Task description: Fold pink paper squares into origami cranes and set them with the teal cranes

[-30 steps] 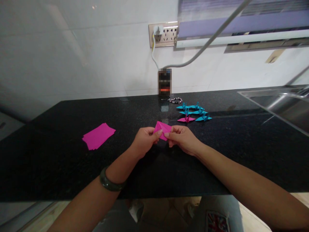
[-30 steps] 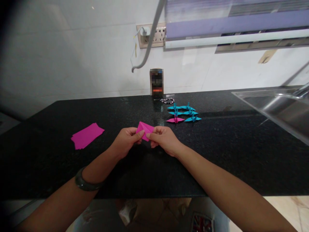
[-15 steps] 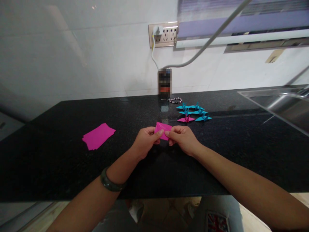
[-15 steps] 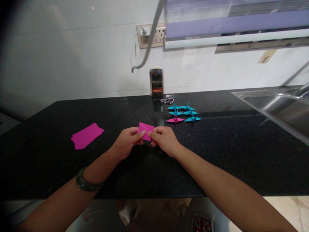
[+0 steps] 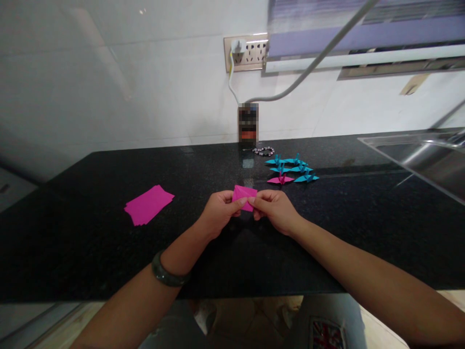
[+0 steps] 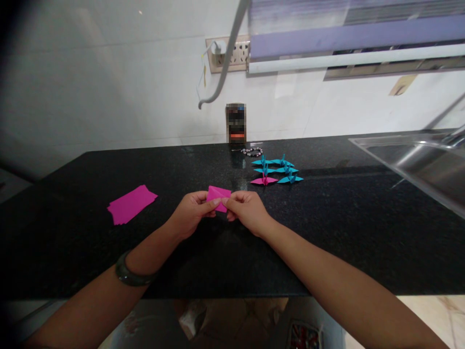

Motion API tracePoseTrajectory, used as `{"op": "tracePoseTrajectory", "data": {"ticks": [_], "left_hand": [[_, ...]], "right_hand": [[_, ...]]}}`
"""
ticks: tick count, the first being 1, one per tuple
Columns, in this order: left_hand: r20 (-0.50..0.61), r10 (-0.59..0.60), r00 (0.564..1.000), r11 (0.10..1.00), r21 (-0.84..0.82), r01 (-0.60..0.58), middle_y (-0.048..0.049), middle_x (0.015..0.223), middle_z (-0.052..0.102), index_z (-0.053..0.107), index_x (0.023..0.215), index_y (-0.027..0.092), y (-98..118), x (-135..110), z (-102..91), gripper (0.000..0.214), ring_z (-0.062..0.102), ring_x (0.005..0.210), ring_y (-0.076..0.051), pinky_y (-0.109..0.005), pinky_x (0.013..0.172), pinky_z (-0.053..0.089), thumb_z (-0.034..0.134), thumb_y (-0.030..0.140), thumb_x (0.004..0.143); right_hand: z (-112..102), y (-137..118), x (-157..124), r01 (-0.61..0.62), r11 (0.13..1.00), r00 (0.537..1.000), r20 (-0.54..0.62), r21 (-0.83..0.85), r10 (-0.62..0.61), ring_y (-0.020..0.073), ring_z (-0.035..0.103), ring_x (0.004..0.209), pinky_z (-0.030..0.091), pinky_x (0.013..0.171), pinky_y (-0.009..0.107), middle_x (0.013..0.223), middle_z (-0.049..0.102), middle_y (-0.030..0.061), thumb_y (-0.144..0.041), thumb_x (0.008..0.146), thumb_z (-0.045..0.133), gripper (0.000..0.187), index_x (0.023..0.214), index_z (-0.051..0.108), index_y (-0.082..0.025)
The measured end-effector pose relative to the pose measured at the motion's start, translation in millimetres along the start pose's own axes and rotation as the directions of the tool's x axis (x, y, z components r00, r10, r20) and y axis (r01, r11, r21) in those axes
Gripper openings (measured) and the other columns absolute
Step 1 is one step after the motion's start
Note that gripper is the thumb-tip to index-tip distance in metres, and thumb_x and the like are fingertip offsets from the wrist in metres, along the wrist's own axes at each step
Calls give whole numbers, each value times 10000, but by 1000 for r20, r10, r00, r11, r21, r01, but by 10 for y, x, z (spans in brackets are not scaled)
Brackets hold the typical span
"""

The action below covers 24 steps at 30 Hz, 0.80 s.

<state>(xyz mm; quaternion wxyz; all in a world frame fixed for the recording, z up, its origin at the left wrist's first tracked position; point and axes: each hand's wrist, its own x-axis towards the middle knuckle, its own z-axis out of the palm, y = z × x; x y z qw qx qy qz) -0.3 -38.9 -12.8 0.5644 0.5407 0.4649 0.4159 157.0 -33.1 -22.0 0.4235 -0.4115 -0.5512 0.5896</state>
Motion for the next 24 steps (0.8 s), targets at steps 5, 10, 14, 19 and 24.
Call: {"op": "tracePoseTrajectory", "data": {"ticks": [5,10,14,19,24], "left_hand": [[1,-24,1000,998,-49,24,-16,710,594,630,843,135,-7,8,33,309,502,565,-70,-199,537,421,635,382,658],[-155,-24,988,995,-104,7,37,581,532,553,873,143,10,29,46,355,468,452,-55,-185,450,405,681,357,619],[-50,-15,999,956,-294,0,-39,750,626,543,925,130,48,14,47,336,594,648,-110,-243,630,476,649,323,671],[53,55,997,927,-373,-32,-64,794,640,609,874,104,89,-26,85,307,592,724,-125,-279,727,467,558,376,743],[3,11,1000,928,-373,-9,-44,772,640,624,882,116,79,-20,65,263,569,638,-97,-240,636,470,614,311,706]], "right_hand": [[14,-28,-21,158,973,977,-115,-169,-179,82,456,457,370,448,214,549,518,-21,-351,696,591,192,667,544,-168],[-27,-71,-79,469,623,797,-5,-626,-604,131,530,666,417,605,254,741,595,43,-251,766,519,107,759,602,-185],[-80,-69,-81,548,330,670,167,-769,-723,154,551,780,426,705,278,840,620,70,-190,785,480,147,838,617,-181],[-84,-81,-80,534,100,622,311,-839,-719,170,533,795,415,710,301,849,621,68,-203,793,482,152,843,624,-182],[-28,-75,-86,576,199,632,278,-793,-723,176,515,787,423,672,308,839,584,66,-279,750,558,149,853,618,-190]]}}
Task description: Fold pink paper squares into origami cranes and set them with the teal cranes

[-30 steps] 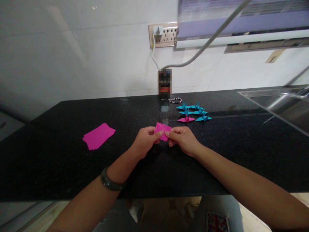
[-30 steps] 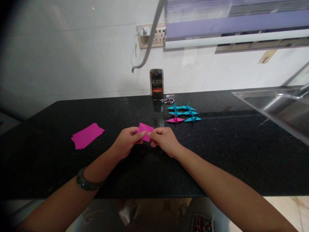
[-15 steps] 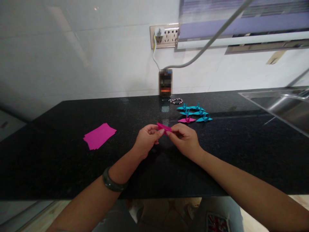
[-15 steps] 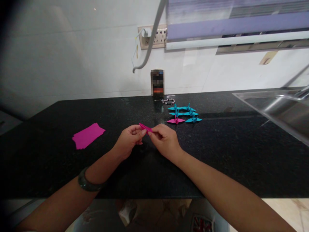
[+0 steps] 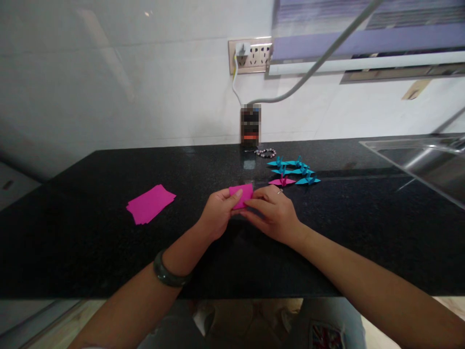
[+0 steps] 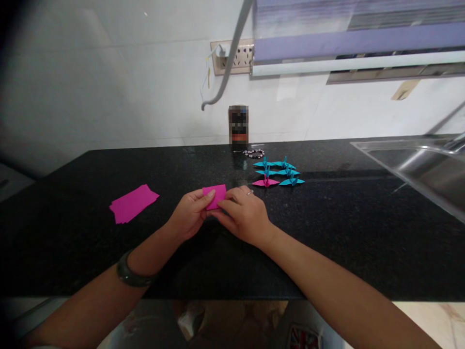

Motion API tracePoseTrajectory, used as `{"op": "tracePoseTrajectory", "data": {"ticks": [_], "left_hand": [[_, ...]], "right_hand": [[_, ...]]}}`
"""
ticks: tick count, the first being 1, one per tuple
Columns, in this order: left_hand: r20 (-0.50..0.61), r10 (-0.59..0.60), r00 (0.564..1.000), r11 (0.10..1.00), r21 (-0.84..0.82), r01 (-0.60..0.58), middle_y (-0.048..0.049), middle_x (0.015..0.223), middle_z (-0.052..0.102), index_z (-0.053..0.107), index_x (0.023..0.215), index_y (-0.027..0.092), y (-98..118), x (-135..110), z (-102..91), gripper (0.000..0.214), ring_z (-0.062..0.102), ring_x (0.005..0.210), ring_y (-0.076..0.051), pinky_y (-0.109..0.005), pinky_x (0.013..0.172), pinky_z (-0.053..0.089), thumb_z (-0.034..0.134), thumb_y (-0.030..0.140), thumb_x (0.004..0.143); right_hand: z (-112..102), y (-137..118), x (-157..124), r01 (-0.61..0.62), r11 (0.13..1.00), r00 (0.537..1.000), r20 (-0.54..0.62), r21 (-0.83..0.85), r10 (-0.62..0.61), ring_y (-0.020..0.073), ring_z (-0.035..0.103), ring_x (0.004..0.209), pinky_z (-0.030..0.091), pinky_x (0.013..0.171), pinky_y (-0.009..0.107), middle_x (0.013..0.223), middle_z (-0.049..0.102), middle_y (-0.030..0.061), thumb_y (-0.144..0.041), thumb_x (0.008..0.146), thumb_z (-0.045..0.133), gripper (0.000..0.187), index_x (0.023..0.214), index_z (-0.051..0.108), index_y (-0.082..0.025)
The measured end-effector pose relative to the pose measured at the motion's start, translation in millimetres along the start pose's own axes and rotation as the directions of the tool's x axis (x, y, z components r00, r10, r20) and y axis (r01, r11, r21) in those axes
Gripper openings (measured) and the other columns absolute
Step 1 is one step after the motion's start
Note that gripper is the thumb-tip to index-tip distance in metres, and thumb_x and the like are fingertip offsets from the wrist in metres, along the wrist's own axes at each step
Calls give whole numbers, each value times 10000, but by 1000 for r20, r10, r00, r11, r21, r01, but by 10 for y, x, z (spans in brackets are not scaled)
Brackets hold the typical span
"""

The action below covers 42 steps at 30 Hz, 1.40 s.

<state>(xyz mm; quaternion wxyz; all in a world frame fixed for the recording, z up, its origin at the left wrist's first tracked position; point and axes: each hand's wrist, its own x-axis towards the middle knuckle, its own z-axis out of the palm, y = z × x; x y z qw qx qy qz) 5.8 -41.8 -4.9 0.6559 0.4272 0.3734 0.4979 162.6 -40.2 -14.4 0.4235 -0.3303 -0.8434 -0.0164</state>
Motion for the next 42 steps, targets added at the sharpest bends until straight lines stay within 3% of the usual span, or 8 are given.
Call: {"op": "tracePoseTrajectory", "data": {"ticks": [3,6,9,14,29,35,42], "left_hand": [[21,-42,999,999,8,42,-56,793,639,630,884,113,-8,11,-32,258,579,680,-113,-255,663,474,603,309,718],[86,-101,991,994,44,97,-72,802,638,632,895,101,-23,12,-45,272,585,725,-136,-269,677,473,602,307,719],[108,-110,988,993,62,104,-72,781,635,630,894,96,-34,12,-51,276,585,712,-138,-279,684,471,597,310,723],[45,-28,999,998,54,26,-55,819,624,605,918,130,-28,19,-72,270,584,698,-129,-270,657,476,605,305,712],[24,-25,999,999,32,24,-24,699,589,582,861,122,-19,21,-25,192,550,581,-96,-243,589,445,542,275,752],[30,-49,998,999,10,48,-37,741,605,578,871,118,-12,19,-31,190,563,601,-104,-253,600,450,568,244,729],[58,-100,993,992,-66,104,-26,675,603,579,849,109,40,12,-45,170,558,560,-96,-250,584,458,582,205,710]], "right_hand": [[56,26,-11,-252,942,958,-78,223,274,145,511,697,432,579,270,815,553,61,-305,726,585,229,908,583,-167],[107,68,-19,-467,757,854,13,457,519,110,486,566,413,502,241,703,545,25,-333,718,591,267,917,565,-155],[118,73,-16,-531,620,808,125,578,576,97,470,523,392,480,225,618,544,6,-328,715,591,199,810,596,-153],[90,31,-11,-524,617,809,117,588,576,91,463,514,380,477,218,593,543,-3,-303,708,598,148,741,613,-159],[79,17,-17,-407,828,891,-32,385,453,102,491,552,408,505,229,631,539,5,-238,765,524,98,753,596,-173],[46,47,2,-117,975,988,-81,187,134,121,535,662,447,577,249,737,591,38,-186,764,536,154,885,630,-197],[-7,195,-14,137,991,991,-10,-8,-137,133,520,704,431,608,263,798,592,54,-195,760,560,269,1018,623,-236]]}}
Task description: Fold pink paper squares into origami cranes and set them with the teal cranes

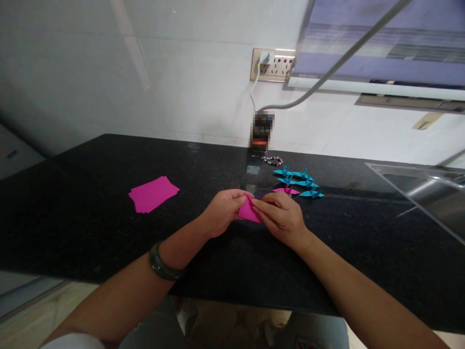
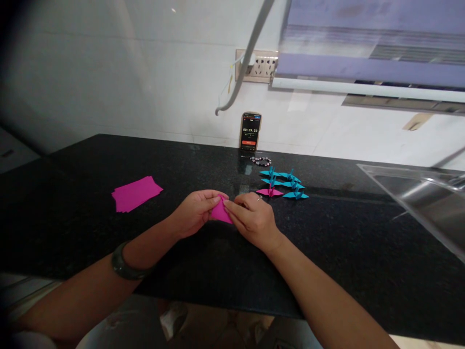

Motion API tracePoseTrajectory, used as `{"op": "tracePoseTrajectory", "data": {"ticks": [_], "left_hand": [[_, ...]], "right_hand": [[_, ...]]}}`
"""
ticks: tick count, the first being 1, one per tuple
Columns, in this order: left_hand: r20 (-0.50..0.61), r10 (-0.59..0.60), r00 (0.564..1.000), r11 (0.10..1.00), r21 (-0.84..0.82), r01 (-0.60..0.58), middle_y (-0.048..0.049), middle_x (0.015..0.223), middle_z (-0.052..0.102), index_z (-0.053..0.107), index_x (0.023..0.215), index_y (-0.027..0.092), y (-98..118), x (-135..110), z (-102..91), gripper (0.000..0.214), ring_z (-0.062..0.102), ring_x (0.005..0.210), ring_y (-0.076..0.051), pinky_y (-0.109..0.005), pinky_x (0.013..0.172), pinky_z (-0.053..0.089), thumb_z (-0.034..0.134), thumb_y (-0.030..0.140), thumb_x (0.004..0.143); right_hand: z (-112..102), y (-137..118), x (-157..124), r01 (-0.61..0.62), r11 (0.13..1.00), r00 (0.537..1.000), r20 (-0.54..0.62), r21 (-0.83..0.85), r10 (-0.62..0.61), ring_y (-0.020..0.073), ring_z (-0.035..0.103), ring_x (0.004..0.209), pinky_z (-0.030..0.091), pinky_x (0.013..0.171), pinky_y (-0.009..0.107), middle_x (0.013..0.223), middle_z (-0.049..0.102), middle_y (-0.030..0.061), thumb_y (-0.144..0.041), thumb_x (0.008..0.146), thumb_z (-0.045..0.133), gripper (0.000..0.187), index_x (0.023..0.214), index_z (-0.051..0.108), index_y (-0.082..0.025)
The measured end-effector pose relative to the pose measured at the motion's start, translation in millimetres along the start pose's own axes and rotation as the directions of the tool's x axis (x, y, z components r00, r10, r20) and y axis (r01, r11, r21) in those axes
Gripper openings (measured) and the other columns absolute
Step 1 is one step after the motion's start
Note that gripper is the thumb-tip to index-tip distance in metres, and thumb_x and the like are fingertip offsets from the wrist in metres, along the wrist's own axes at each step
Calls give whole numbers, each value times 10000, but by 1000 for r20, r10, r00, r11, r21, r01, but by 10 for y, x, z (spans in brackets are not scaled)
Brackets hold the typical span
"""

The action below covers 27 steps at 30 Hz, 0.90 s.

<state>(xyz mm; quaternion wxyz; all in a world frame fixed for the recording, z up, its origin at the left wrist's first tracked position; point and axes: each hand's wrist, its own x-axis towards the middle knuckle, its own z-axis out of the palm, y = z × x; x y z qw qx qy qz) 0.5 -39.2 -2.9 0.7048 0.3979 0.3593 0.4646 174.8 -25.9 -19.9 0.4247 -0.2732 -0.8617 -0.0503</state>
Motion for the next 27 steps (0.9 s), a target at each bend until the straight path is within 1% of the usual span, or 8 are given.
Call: {"op": "tracePoseTrajectory", "data": {"ticks": [3,6,15,20,23,27], "left_hand": [[26,-17,1000,1000,-25,17,-26,662,605,583,850,108,23,-6,-4,167,561,550,-98,-250,577,460,579,200,711],[30,-18,999,999,-28,19,-31,665,611,587,843,103,39,-9,-10,160,568,558,-101,-250,583,462,581,191,710],[44,-26,999,999,-34,27,-46,677,621,588,842,90,29,2,-28,139,578,575,-106,-251,599,466,549,159,727],[39,-28,999,999,-40,29,-56,677,624,601,829,86,30,8,-22,141,575,572,-117,-257,584,461,546,144,713],[39,-9,999,999,-47,11,-61,679,624,612,811,88,22,12,-18,140,573,583,-127,-262,579,457,553,161,707],[-2,22,1000,1000,-8,-22,-24,649,603,607,775,98,-17,20,-24,145,546,549,-92,-226,558,438,622,204,677]], "right_hand": [[-42,5,17,53,997,997,63,-49,-50,138,500,708,408,601,266,813,596,58,-215,768,554,270,1028,620,-243],[-72,-9,40,63,995,992,113,-77,-54,142,487,711,390,598,270,836,601,61,-229,786,529,253,1020,623,-252],[-105,-14,75,110,989,978,188,-96,-91,150,473,711,379,615,285,842,586,70,-230,802,496,230,986,636,-226],[-111,-21,78,101,990,973,218,-94,-79,158,481,742,384,636,288,844,579,73,-233,805,491,223,968,642,-215],[-117,-34,86,88,992,969,240,-92,-64,162,482,751,388,646,294,853,575,75,-242,811,479,225,968,638,-218],[-109,-74,108,59,997,967,252,-48,-45,172,486,767,395,663,311,857,574,83,-259,807,483,232,981,628,-207]]}}
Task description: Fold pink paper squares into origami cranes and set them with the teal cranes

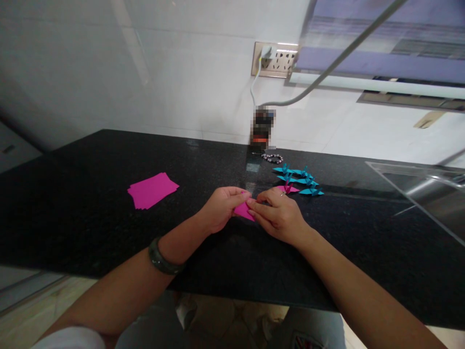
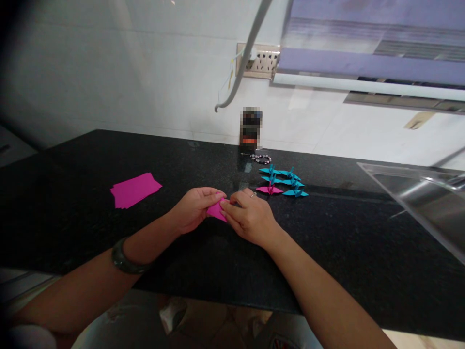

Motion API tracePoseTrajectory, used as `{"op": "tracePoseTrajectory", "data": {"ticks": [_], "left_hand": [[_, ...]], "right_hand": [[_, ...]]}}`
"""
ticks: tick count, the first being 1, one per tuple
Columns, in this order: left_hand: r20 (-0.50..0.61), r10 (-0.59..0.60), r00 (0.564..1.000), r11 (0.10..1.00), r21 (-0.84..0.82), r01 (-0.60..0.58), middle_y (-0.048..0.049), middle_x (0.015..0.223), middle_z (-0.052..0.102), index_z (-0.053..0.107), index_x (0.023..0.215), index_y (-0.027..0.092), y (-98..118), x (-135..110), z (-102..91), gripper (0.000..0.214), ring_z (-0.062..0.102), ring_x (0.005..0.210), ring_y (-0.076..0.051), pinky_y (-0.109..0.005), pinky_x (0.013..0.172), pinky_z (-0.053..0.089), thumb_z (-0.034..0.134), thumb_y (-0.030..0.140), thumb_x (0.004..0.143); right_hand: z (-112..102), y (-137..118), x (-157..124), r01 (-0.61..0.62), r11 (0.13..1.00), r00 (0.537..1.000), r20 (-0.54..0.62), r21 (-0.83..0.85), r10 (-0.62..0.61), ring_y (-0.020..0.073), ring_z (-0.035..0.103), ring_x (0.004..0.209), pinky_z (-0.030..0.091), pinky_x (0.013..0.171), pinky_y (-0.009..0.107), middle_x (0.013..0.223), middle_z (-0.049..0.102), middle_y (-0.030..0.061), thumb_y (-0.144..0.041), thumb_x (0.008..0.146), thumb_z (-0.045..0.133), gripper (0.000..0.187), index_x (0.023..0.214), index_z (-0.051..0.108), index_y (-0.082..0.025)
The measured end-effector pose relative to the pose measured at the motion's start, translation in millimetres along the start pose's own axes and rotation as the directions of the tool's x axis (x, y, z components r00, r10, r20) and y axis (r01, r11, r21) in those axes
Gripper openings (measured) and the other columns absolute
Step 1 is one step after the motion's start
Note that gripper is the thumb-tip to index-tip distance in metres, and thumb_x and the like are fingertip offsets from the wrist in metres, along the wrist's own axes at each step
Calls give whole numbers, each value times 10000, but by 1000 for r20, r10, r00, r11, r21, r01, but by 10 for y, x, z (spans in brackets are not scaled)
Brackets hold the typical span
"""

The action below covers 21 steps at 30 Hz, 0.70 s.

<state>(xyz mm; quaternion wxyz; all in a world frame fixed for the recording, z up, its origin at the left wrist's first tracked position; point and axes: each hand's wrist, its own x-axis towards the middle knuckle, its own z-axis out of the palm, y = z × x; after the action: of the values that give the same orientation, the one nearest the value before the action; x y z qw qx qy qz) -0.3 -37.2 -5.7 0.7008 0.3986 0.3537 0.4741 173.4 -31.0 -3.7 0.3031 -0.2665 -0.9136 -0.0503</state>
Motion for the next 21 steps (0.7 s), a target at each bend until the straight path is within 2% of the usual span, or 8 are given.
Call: {"op": "tracePoseTrajectory", "data": {"ticks": [2,4,5,7,9,12,14,21], "left_hand": [[-41,23,999,999,31,-22,-17,659,603,598,777,99,-22,6,-6,177,543,554,-85,-216,555,429,657,201,645],[-77,41,996,998,60,-36,-19,665,607,594,786,98,-33,12,-7,202,549,566,-91,-222,563,428,669,204,631],[-89,45,995,996,76,-38,-21,662,609,593,787,97,-35,14,-4,206,550,568,-94,-226,567,429,669,209,631],[-109,54,993,993,108,-42,-24,656,613,591,783,96,-32,17,5,203,551,564,-96,-231,572,428,664,215,635],[-125,72,989,989,136,-55,-22,654,614,588,783,97,-29,18,11,195,551,562,-92,-225,572,422,658,210,641],[-129,101,986,983,168,-79,-15,662,611,583,804,106,-37,19,5,192,553,571,-89,-221,579,420,646,212,657],[-115,108,987,979,184,-86,-23,687,617,579,815,111,-50,22,-8,196,562,589,-98,-235,596,428,639,224,667],[-81,89,993,984,159,-75,-59,746,643,574,821,112,-72,36,-30,212,594,644,-132,-286,655,454,643,241,667]], "right_hand": [[15,-22,15,-40,993,999,-6,115,41,168,495,767,403,675,312,835,574,76,-270,806,481,207,916,640,-198],[45,-32,23,-163,944,984,-26,286,178,151,508,742,415,667,295,783,570,59,-273,818,458,200,805,638,-186],[64,-31,24,-254,894,958,-29,370,284,139,512,711,420,644,280,748,566,47,-279,822,450,208,765,623,-179],[104,-16,17,-441,746,865,18,499,501,115,500,616,415,559,244,667,545,20,-320,810,467,209,730,584,-167],[137,5,6,-566,588,784,157,578,600,91,460,513,383,463,212,592,506,-8,-388,770,510,244,700,553,-158],[159,21,-10,-647,413,734,376,642,566,64,419,435,350,395,187,562,484,-25,-456,737,521,316,656,530,-150],[161,18,-15,-660,358,724,431,661,539,57,418,423,348,388,181,566,495,-23,-468,737,513,334,648,533,-146],[158,-2,-4,-645,357,734,417,676,536,49,415,401,329,366,164,504,483,-27,-443,738,516,337,593,536,-139]]}}
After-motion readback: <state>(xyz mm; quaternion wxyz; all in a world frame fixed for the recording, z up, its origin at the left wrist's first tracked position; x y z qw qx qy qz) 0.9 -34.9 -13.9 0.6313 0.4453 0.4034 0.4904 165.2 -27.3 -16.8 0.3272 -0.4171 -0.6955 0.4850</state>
